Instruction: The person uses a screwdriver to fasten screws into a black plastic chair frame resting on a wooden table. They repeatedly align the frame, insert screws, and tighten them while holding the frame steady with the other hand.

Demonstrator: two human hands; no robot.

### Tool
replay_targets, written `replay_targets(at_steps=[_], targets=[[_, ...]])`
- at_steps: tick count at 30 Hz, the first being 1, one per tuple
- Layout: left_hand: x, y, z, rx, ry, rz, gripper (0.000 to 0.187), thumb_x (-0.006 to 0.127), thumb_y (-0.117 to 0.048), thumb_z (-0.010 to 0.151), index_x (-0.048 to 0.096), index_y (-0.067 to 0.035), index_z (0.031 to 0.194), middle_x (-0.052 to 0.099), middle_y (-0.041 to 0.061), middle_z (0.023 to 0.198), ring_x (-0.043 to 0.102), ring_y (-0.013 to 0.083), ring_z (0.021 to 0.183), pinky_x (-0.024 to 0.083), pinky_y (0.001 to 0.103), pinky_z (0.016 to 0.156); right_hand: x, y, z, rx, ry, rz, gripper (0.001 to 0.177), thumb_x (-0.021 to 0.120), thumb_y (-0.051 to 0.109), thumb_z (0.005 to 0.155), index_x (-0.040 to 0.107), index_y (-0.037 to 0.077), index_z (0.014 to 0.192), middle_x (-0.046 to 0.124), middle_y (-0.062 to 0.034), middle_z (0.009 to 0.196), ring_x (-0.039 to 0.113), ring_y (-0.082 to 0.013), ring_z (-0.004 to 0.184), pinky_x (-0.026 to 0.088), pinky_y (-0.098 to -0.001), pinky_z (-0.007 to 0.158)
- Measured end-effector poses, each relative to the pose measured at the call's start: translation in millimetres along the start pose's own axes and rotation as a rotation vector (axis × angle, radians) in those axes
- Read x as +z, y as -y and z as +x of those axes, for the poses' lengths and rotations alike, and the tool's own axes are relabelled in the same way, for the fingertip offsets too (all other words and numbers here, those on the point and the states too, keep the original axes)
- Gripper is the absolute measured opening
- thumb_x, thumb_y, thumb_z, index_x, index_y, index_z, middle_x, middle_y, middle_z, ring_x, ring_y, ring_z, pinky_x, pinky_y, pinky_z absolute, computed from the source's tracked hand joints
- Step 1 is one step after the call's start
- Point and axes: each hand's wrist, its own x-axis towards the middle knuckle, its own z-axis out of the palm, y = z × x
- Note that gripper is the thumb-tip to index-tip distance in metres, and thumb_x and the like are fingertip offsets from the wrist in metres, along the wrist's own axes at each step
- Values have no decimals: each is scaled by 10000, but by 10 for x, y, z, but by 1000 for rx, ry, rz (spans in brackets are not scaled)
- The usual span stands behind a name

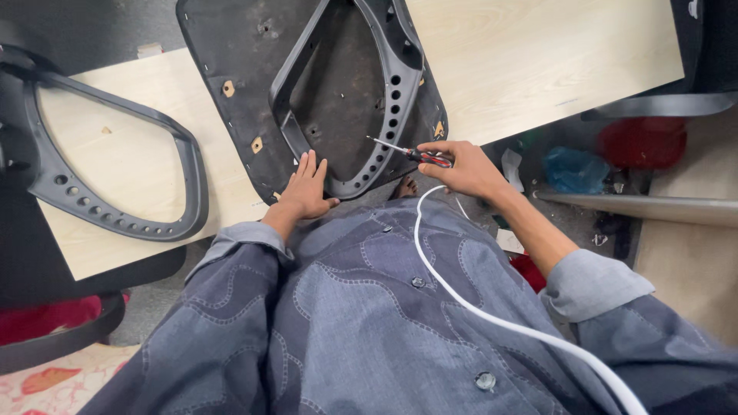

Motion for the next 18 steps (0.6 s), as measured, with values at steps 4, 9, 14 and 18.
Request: replay_targets(at_steps=[4,9,14,18], targets=[[138,97,9,89,-110,-13,969,694,-430,916,159,-5,1603,9,238,1698,-41,352,1581,159,441,1269,-47,-37,65,-123,21,-172,487,755,350,846,734,113,1271,759,-158,876,703,-242,691,552,-356,677],[107,38,-71,70,-151,-47,967,669,-443,936,142,18,1603,6,234,1701,-43,345,1590,166,453,1266,-47,79,160,-137,132,-394,466,753,384,837,744,160,1246,775,-187,992,750,-320,907,559,-383,848],[-62,-93,-314,-225,-75,-89,1091,680,-553,893,-13,-118,1615,-90,168,1726,-75,316,1598,213,555,1221,84,303,217,-241,206,-433,407,741,317,840,758,153,1212,787,-156,1022,763,-298,906,576,-373,839],[-33,-72,-331,-246,-53,-190,1154,679,-569,900,-144,-195,1618,-78,223,1707,-24,368,1586,230,550,1231,177,440,304,-339,239,-460,389,743,281,839,757,117,1191,783,-143,1044,772,-277,914,592,-353,843]])
